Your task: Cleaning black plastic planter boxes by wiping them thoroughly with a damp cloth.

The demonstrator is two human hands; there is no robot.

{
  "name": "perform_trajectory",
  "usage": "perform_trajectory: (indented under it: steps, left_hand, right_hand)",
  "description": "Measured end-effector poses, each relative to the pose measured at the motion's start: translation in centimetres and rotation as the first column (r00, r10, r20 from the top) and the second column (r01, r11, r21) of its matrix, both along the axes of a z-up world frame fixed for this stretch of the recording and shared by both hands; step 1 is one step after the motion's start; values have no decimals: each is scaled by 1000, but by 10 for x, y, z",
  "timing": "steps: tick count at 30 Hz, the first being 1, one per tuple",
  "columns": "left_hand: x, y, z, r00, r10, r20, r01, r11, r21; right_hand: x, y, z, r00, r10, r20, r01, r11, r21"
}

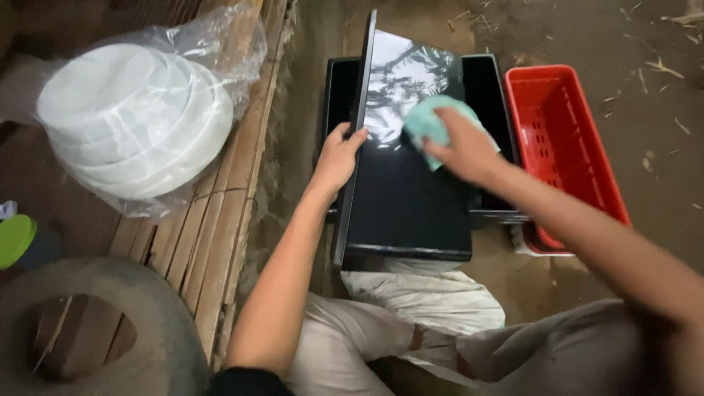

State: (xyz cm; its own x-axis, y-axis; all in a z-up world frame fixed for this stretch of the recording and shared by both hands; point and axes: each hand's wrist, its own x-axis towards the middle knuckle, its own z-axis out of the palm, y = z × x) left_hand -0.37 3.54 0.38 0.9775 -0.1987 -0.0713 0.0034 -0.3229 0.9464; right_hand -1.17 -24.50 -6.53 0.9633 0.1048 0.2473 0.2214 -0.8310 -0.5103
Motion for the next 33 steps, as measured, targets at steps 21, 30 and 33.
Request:
perform_trajectory:
  steps: [21,30,33]
  left_hand:
    - [49,35,-24,993,104,53,-100,992,-75]
    - [51,45,-24,992,125,-36,-127,988,-86]
    - [54,44,-28,989,142,-29,-144,988,-64]
  right_hand:
    - [-98,50,27,919,339,201,-357,933,57]
    - [-101,53,-6,901,348,259,-357,934,-14]
    - [-74,32,15,987,148,64,-154,984,90]
